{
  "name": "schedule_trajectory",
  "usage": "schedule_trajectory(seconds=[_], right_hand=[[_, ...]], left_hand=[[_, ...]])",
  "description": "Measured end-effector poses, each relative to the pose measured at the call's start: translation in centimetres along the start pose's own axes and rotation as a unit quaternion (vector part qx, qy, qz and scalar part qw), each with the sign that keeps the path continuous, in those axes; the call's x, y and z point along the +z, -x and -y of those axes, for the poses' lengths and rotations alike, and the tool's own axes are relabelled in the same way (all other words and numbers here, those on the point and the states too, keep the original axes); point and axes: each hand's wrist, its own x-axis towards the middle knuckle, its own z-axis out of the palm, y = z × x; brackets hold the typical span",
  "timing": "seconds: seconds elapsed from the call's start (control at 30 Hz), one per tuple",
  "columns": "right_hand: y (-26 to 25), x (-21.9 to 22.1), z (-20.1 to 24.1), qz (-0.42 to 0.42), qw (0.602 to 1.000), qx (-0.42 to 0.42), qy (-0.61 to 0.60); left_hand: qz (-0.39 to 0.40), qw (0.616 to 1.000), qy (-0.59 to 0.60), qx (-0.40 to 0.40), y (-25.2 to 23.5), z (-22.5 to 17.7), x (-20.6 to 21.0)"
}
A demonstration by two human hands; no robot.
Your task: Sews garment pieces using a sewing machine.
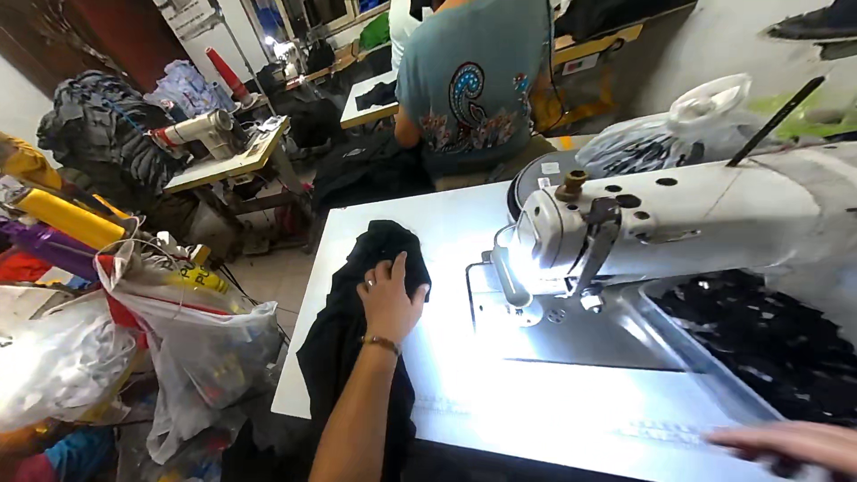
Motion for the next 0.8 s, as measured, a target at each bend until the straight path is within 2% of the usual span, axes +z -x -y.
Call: schedule_trajectory(seconds=[0.03,0.1,0.2,0.27,0.3,0.37,0.4,0.5,0.53,0.6,0.7,0.8], right_hand=[[-1.7,1.6,-1.1,0.01,0.998,-0.053,0.023],[-5.5,4.7,-0.4,-0.018,0.993,-0.089,0.074],[-11.3,8.3,1.4,-0.182,0.96,-0.117,0.176],[-15.3,9.4,1.9,-0.296,0.92,-0.105,0.235],[-16.9,9.3,2.3,-0.32,0.911,-0.095,0.243],[-19.5,8.9,2.3,-0.325,0.91,-0.099,0.237],[-20.4,8.7,2.0,-0.316,0.913,-0.111,0.234],[-21.7,9.0,1.7,-0.291,0.913,-0.163,0.236],[-21.9,9.2,1.7,-0.288,0.912,-0.173,0.237],[-21.8,9.9,1.5,-0.289,0.912,-0.17,0.237],[-21.3,11.3,0.9,-0.324,0.914,-0.13,0.209],[-20.9,11.8,0.9,-0.367,0.906,-0.104,0.181]], left_hand=[[0.032,0.999,-0.013,-0.019,-0.6,0.2,0.6],[0.082,0.995,-0.046,-0.023,-0.5,0.2,1.3],[0.096,0.993,-0.065,0.018,2.0,-0.4,1.0],[0.136,0.989,-0.059,0.024,4.0,-1.0,-0.1],[0.162,0.985,-0.052,0.021,5.0,-1.3,-0.8],[0.211,0.976,-0.049,0.013,6.2,-2.1,-2.3],[0.207,0.977,-0.047,0.021,6.6,-2.4,-2.8],[0.036,0.992,-0.021,0.115,6.9,-2.8,-2.0],[0.009,0.991,-0.021,0.131,6.5,-2.8,-1.6],[0.042,0.992,-0.039,0.116,5.2,-2.9,-1.0],[0.15,0.984,-0.043,0.083,2.6,-2.4,-0.1],[0.15,0.983,0.07,0.08,0.5,-1.8,-0.4]])
